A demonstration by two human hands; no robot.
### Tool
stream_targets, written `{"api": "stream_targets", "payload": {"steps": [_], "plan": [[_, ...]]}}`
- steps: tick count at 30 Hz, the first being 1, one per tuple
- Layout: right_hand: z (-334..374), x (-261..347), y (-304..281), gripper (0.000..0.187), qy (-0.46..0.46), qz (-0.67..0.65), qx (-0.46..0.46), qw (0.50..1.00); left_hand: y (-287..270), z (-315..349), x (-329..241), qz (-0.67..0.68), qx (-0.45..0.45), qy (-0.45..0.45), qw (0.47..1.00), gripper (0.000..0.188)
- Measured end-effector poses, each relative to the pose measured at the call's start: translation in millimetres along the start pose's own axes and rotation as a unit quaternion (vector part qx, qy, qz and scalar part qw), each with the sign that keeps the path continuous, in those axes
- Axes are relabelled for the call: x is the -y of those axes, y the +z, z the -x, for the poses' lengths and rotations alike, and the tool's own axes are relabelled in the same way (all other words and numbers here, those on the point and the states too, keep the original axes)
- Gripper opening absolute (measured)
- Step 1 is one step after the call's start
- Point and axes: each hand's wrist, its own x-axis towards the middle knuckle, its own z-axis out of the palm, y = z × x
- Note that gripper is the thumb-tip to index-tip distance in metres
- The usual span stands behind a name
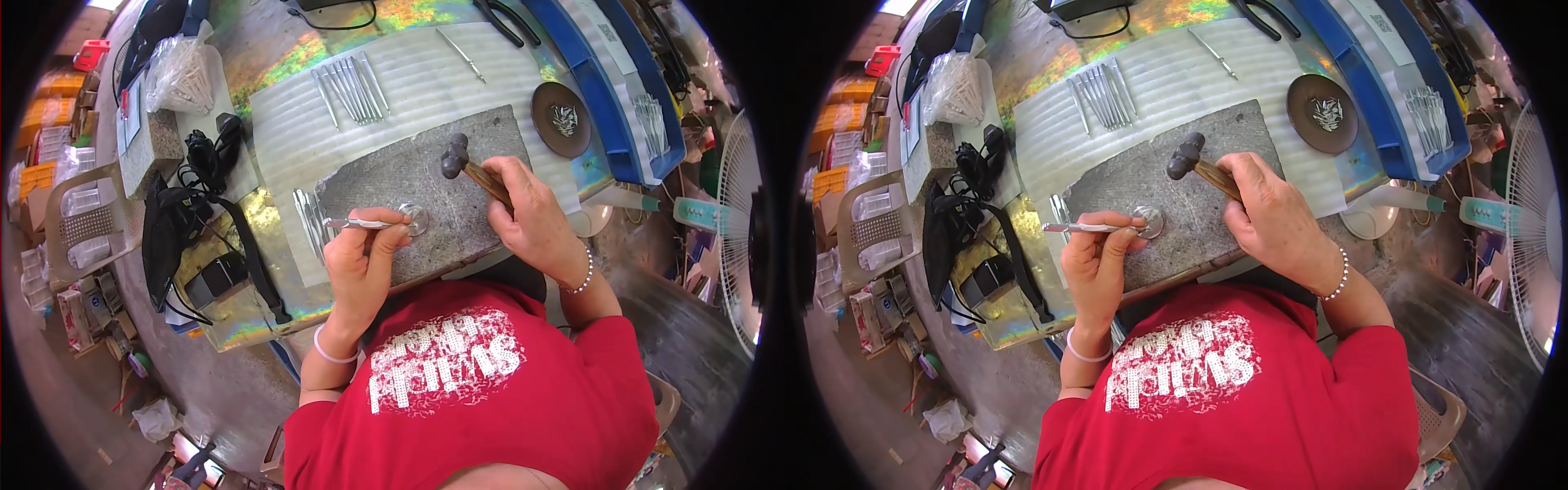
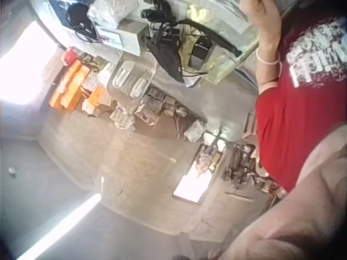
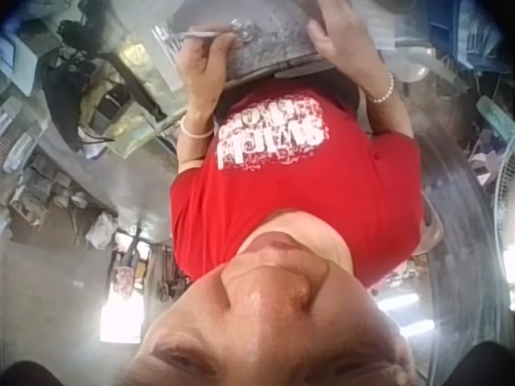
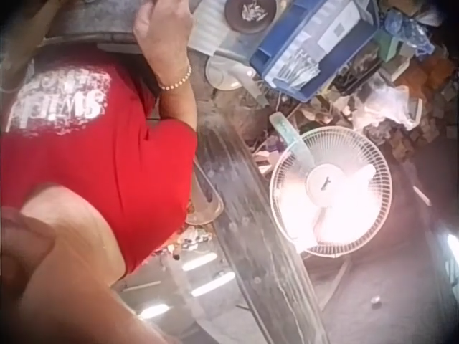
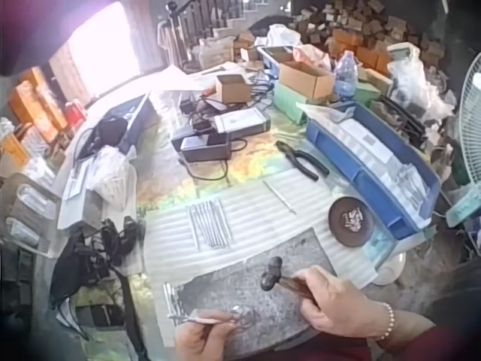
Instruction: The recorder is hammering and shaping small metal strips on a stone anvil using a hammer and a punch tool.
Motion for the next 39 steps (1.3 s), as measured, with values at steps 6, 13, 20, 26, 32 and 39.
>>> {"api": "stream_targets", "payload": {"steps": [6, 13, 20, 26, 32, 39], "plan": [[-0.2, -3.1, 0.5, 0.033, 0.006, -0.053, -0.026, 0.998, 0.4, -0.7, -1.4, 0.015, -0.003, -0.013, 1.000, 0.008], [0.4, -4.1, 0.7, 0.033, 0.007, -0.064, -0.031, 0.997, 0.0, -0.9, -2.3, 0.003, 0.013, -0.023, 1.000, 0.010], [1.3, -3.3, 0.5, 0.033, 0.012, -0.071, -0.028, 0.997, 2.6, 0.7, -0.5, -0.030, 0.007, 0.005, 1.000, 0.009], [0.9, -2.1, 0.3, 0.030, 0.010, -0.079, -0.026, 0.996, 3.9, 0.1, 0.8, -0.054, -0.001, 0.013, 0.998, 0.006], [1.2, -2.2, 0.1, 0.030, 0.014, -0.081, -0.028, 0.996, 4.4, -1.5, 2.3, -0.048, -0.011, 0.027, 0.998, 0.004], [1.6, -3.6, 0.8, 0.031, 0.008, -0.084, -0.033, 0.996, 2.8, -2.8, 0.8, -0.035, 0.005, 0.015, 0.999, 0.004]]}}
